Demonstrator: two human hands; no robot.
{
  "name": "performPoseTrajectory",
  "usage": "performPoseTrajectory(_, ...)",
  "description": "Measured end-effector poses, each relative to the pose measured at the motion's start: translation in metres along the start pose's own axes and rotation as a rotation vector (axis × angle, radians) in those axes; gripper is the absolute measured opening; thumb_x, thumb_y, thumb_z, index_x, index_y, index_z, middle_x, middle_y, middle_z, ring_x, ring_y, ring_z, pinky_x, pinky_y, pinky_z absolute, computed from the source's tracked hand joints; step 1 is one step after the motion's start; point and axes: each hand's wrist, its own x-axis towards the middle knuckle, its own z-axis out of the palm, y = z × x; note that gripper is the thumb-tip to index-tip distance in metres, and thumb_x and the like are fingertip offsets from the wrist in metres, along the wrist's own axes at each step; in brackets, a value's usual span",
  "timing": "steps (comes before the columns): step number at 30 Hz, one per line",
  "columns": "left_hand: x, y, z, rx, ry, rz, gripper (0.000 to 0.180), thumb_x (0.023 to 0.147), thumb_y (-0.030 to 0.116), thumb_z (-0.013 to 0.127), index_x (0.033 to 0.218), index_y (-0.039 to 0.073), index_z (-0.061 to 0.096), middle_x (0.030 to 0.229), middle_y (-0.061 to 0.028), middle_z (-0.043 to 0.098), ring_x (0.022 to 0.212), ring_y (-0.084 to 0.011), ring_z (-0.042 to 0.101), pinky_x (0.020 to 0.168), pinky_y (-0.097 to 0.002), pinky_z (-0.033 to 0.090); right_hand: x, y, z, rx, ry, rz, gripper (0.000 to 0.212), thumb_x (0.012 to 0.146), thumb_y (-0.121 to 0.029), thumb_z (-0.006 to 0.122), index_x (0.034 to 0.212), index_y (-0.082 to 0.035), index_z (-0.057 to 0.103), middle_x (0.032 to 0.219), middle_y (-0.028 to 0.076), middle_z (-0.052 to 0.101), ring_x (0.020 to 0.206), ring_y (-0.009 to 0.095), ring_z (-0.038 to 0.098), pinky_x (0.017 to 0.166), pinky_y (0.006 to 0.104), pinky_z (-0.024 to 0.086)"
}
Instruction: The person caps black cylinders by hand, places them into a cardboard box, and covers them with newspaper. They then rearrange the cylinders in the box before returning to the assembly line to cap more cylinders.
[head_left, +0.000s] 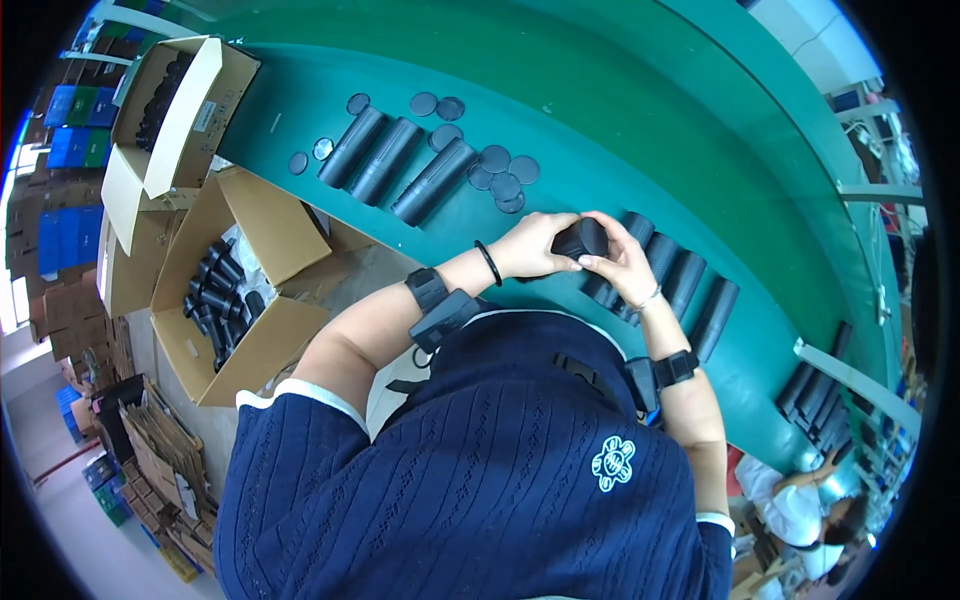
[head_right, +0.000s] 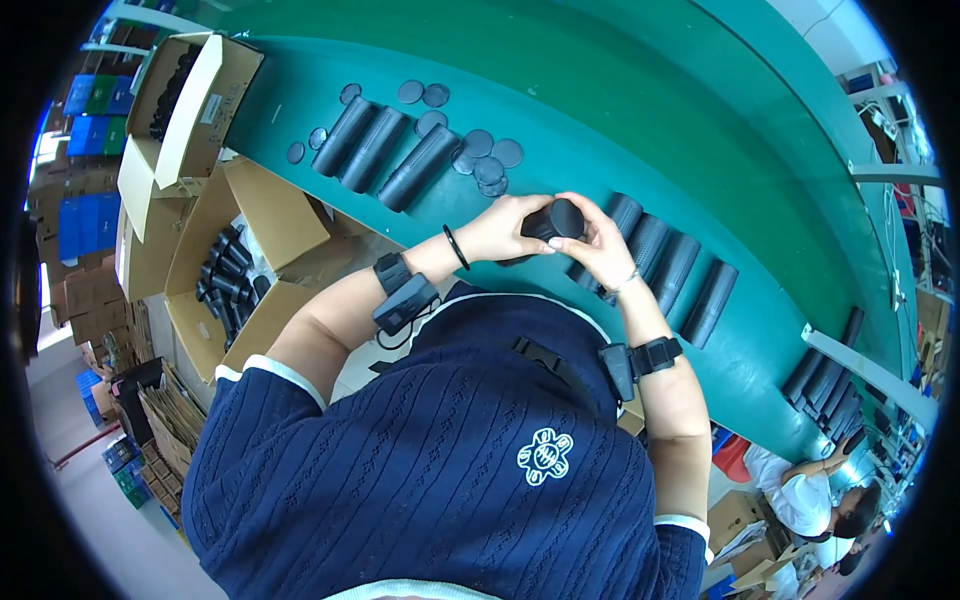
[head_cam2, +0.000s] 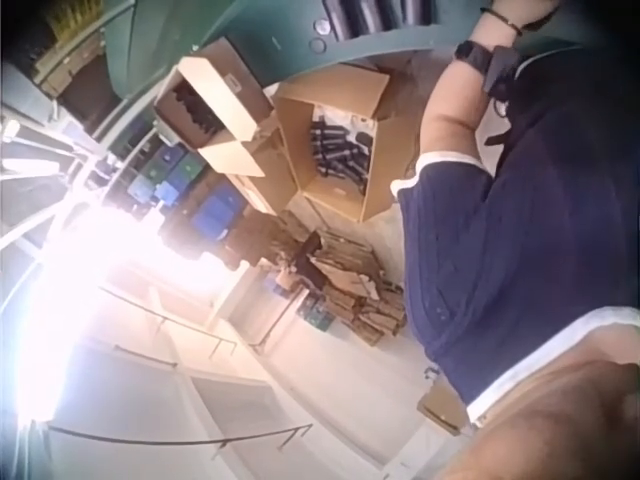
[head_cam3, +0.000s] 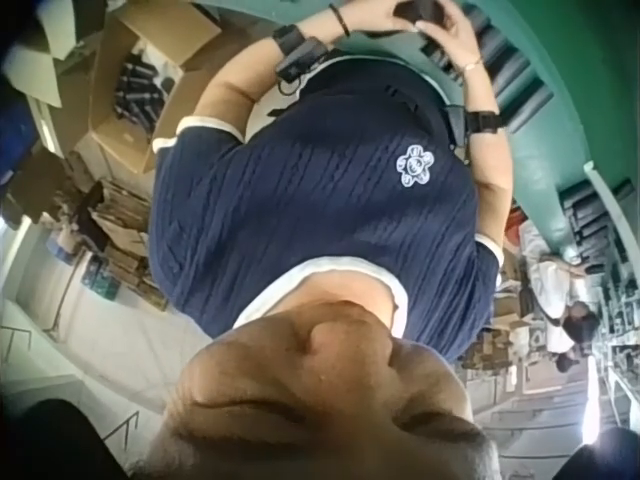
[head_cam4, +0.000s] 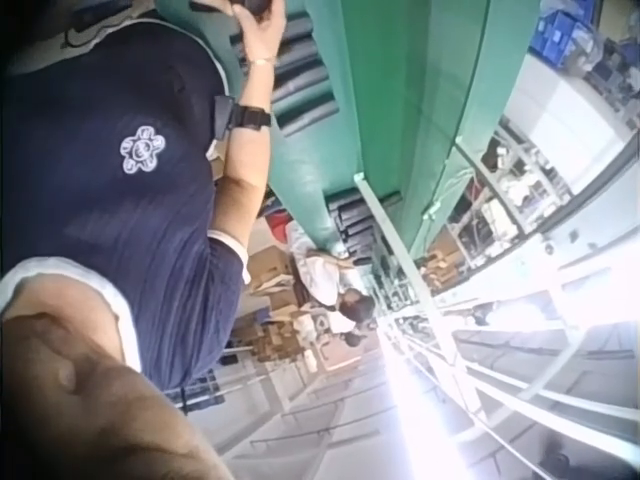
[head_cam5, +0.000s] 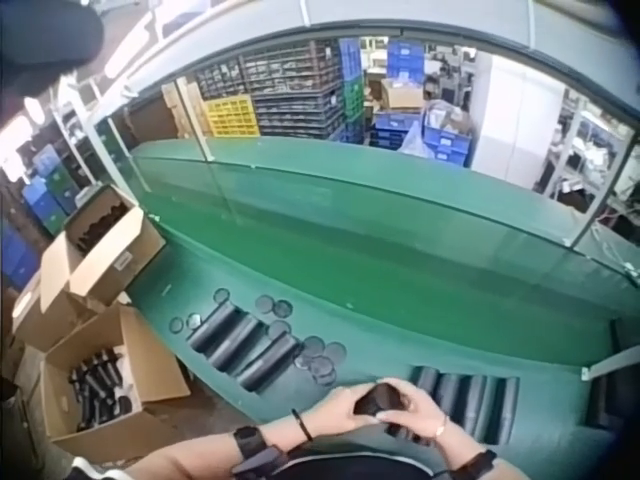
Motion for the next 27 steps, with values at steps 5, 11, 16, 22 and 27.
performPoseTrajectory(5,0.002,-0.001,0.004,0.146,0.121,0.136,0.060,0.068,0.030,0.077,0.112,-0.004,0.055,0.097,-0.0237,0.063,0.091,-0.0394,0.062,0.077,-0.0422,0.050,0.005,0.007,0.006,-0.094,0.091,-0.011,0.066,0.075,-0.002,0.074,0.133,-0.003,0.042,0.116,0.007,0.054,0.106,0.013,0.053,0.092,0.0286,0.044)
performPoseTrajectory(11,0.007,0.008,0.010,0.128,0.122,-0.018,0.061,0.067,0.034,0.076,0.110,-0.004,0.055,0.090,-0.0243,0.063,0.083,-0.0405,0.063,0.070,-0.0425,0.050,0.004,0.011,0.007,-0.342,0.193,-0.107,0.063,0.074,-0.002,0.074,0.130,-0.005,0.045,0.110,0.005,0.055,0.102,0.013,0.053,0.088,0.0269,0.045)
performPoseTrajectory(16,0.008,0.008,0.009,0.456,0.042,-0.030,0.053,0.068,0.033,0.073,0.106,-0.001,0.058,0.092,-0.0206,0.065,0.081,-0.0380,0.064,0.069,-0.0453,0.051,0.001,0.000,-0.004,-0.230,0.045,-0.054,0.068,0.074,0.000,0.072,0.136,-0.008,0.044,0.112,0.006,0.055,0.108,0.017,0.055,0.091,0.0287,0.045)
performPoseTrajectory(22,0.001,0.012,0.008,0.612,-0.079,-0.010,0.055,0.065,0.025,0.076,0.107,-0.002,0.054,0.093,-0.0176,0.064,0.081,-0.0349,0.065,0.066,-0.0446,0.051,-0.001,0.003,-0.019,-0.079,-0.016,0.093,0.052,0.077,-0.002,0.065,0.128,-0.001,0.054,0.112,0.007,0.056,0.106,0.018,0.057,0.090,0.0299,0.046)
performPoseTrajectory(27,-0.001,0.020,0.002,0.706,-0.075,0.062,0.049,0.068,0.024,0.075,0.101,-0.006,0.056,0.088,-0.0159,0.064,0.080,-0.0303,0.066,0.064,-0.0406,0.052,0.005,0.005,-0.010,-0.058,0.020,0.151,0.052,0.074,0.000,0.066,0.125,0.000,0.054,0.107,0.007,0.060,0.102,0.016,0.058,0.082,0.0293,0.050)
